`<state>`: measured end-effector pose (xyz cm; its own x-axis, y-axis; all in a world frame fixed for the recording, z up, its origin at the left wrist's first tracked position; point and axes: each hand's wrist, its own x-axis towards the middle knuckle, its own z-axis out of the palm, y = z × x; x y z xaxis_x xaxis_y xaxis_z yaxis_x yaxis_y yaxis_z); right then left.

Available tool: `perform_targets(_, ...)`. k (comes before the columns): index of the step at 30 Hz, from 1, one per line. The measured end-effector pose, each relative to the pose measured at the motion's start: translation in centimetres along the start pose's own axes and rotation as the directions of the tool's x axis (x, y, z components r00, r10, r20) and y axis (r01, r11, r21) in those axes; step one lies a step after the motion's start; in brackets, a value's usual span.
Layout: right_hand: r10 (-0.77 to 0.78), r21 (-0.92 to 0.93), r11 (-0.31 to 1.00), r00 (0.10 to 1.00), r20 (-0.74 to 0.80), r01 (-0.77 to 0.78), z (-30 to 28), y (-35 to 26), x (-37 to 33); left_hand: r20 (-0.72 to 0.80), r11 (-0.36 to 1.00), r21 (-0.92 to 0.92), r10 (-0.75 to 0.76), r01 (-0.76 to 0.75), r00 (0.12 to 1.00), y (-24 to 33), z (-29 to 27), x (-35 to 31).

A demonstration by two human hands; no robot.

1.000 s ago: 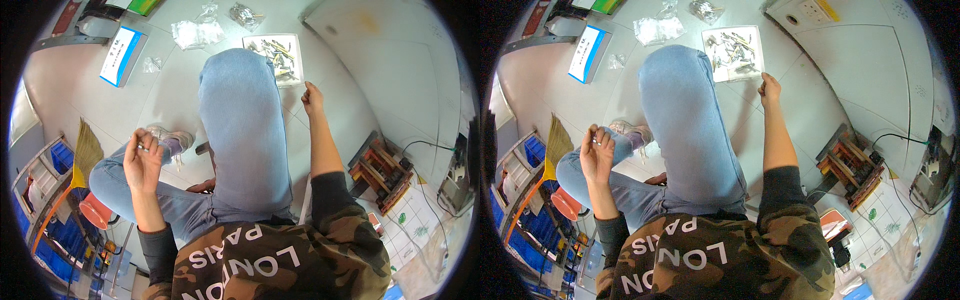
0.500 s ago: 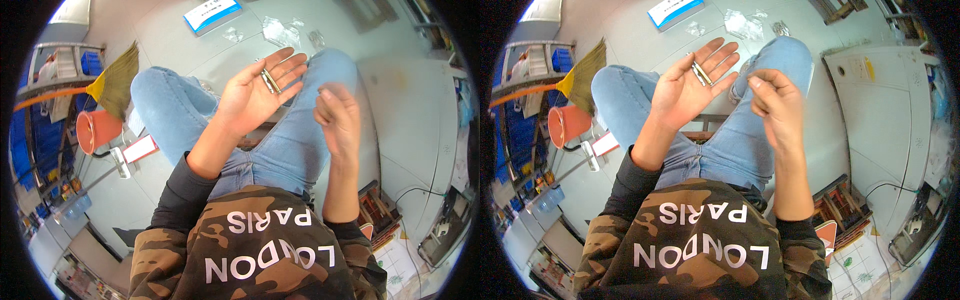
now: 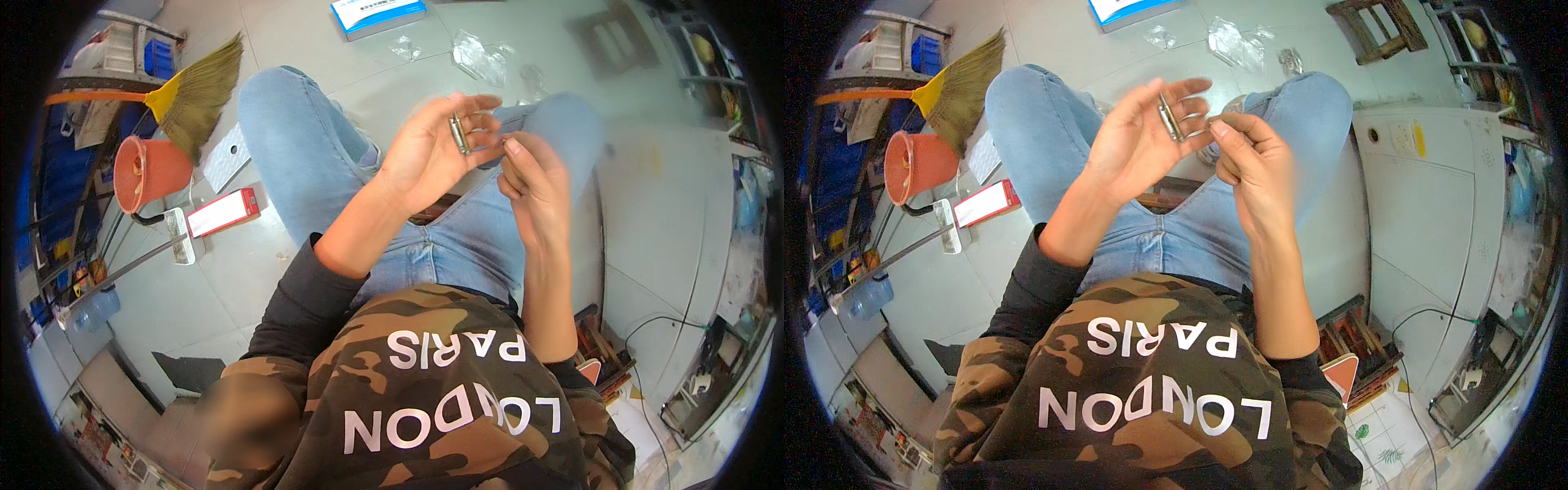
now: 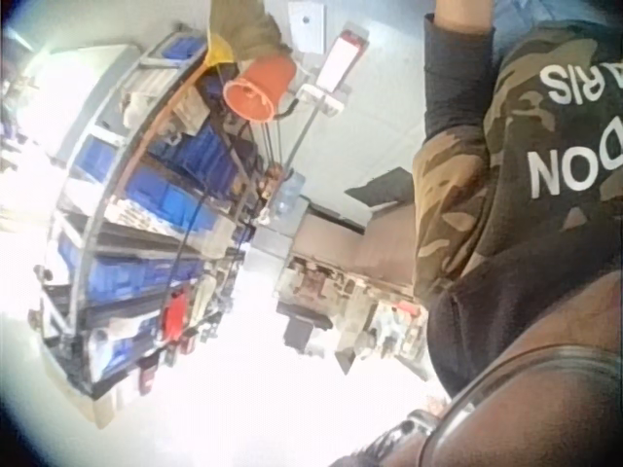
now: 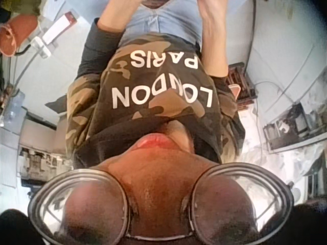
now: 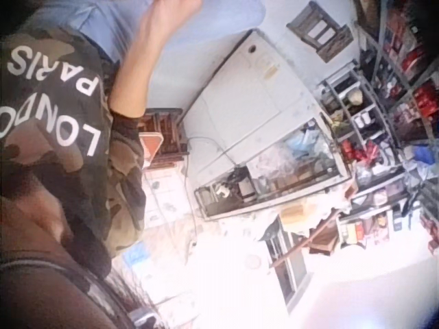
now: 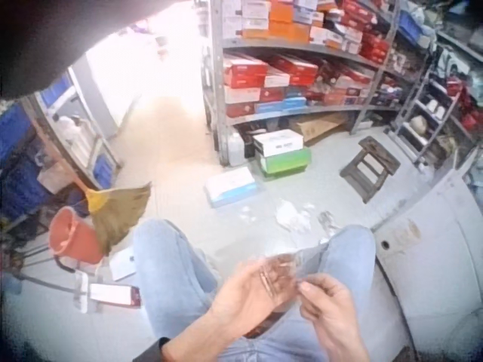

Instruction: The person sits on the floor and repeatedly picks up small metal hardware pieces from a white tray, then places them into small plastic bags. They handle the items one at a time, occasionally adjusting the bags or the pile of hardware.

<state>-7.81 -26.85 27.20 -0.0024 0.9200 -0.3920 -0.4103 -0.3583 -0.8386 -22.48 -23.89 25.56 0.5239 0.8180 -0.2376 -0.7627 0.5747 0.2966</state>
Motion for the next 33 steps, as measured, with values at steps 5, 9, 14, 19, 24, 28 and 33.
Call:
perform_targets(5, -0.022, 0.008, 1.0, 0.999, -0.043, 0.023, 0.1, -0.1, -0.1, -0.174, 0.918, 0.397, 0.099, -0.022, 0.98, -1.3, 0.1, -0.6)
perform_targets(9, 0.005, 0.049, 0.999, 1.0, -0.03, -0.003, 0.3, 0.2, -0.3, -0.083, 0.709, 0.675, 0.349, -0.205, 0.933, -1.8, 0.4, -1.0)
perform_targets(14, 0.071, 0.107, 0.992, 0.997, 0.028, -0.074, 0.4, -0.2, -0.7, 0.087, 0.406, 0.852, 0.515, -0.332, 0.853, -1.8, 0.7, -0.9)
perform_targets(19, 0.127, 0.159, 0.979, 0.992, 0.027, -0.13, 0.7, -0.6, -1.1, 0.388, -0.082, 0.899, 0.602, -0.429, 0.698, -1.7, 0.9, -0.9)
perform_targets(24, 0.162, 0.356, 0.901, 0.953, 0.256, -0.249, 0.2, -1.3, -1.1, 0.5, -0.209, 0.852, 0.598, -0.48, 0.627, -1.2, 1.0, -0.7)
perform_targets(28, 0.112, 0.545, 0.781, 0.927, 0.358, -0.305, -1.0, -1.3, -1.0, 0.023, 0.471, 0.809, 0.573, -0.352, 0.819, -0.8, 0.9, -0.9)
perform_targets(33, 0.205, 0.655, 0.675, 0.939, 0.276, -0.34, -2.1, 0.4, 0.9, -0.096, 0.697, 0.652, 0.466, -0.298, 0.879, -0.5, 0.4, -1.0)
